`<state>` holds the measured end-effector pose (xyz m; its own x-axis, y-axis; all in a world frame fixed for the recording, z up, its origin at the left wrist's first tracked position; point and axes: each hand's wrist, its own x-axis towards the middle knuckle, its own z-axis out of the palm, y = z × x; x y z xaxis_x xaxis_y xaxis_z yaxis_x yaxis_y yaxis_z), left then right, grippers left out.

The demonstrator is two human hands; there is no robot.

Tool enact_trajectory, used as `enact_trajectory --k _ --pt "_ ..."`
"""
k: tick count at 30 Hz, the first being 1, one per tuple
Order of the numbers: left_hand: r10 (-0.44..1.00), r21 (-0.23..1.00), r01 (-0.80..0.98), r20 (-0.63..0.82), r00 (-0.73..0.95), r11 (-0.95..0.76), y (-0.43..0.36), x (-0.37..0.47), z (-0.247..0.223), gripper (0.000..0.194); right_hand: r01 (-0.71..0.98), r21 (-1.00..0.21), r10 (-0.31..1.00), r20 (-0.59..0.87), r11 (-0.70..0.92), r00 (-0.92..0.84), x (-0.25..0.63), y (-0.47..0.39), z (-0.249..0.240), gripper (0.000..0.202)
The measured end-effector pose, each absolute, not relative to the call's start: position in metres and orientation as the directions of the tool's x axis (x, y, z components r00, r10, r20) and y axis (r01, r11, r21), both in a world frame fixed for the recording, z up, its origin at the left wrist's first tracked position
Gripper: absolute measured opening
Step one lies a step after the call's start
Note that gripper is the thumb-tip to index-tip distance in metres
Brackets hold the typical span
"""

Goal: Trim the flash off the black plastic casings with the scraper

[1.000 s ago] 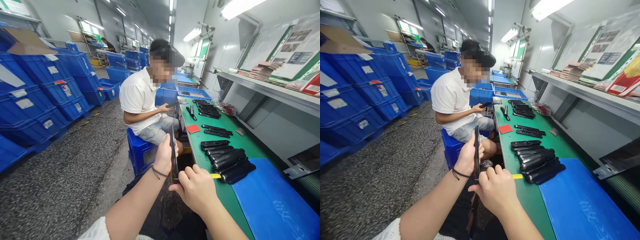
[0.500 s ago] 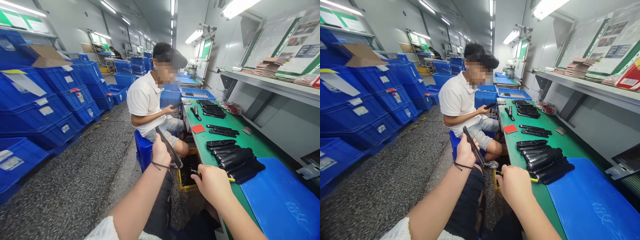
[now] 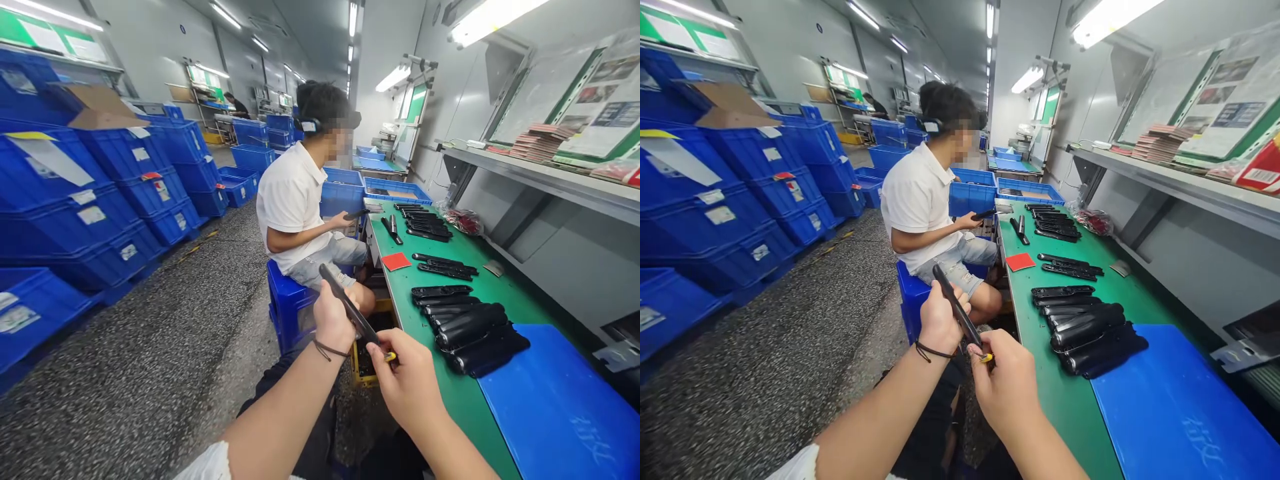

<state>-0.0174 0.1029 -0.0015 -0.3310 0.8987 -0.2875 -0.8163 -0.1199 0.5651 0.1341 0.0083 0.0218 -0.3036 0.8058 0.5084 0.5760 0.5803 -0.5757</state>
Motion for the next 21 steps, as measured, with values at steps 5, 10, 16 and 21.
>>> enact_trajectory --k 5,10,16,21 --pt "0.875 0.837 -0.496 -0.043 -0.482 -0.232 0.077 -0.025 0.002 0.036 0.568 -0.519 0.71 0.681 0.639 -0.177 0.147 0.011 0.038 0.02" --pt "0.652 0.604 0.391 0.758 -0.013 -0.694 0.049 -0.036 0.005 0.024 0.515 -0.59 0.765 0.597 0.622 -0.241 0.145 -0.001 0.055 0.021" --pt "0.588 0.42 0.585 0.8 0.121 -0.693 0.061 -0.043 -0.014 0.041 0.729 -0.543 0.908 0.285 0.417 -0.307 0.157 0.004 0.064 0.031" --pt "0.58 0.428 0.529 0.8 0.157 -0.733 0.066 -0.053 -0.01 0.04 0.917 -0.077 0.92 0.011 0.392 -0.392 0.183 0.018 0.064 0.085"
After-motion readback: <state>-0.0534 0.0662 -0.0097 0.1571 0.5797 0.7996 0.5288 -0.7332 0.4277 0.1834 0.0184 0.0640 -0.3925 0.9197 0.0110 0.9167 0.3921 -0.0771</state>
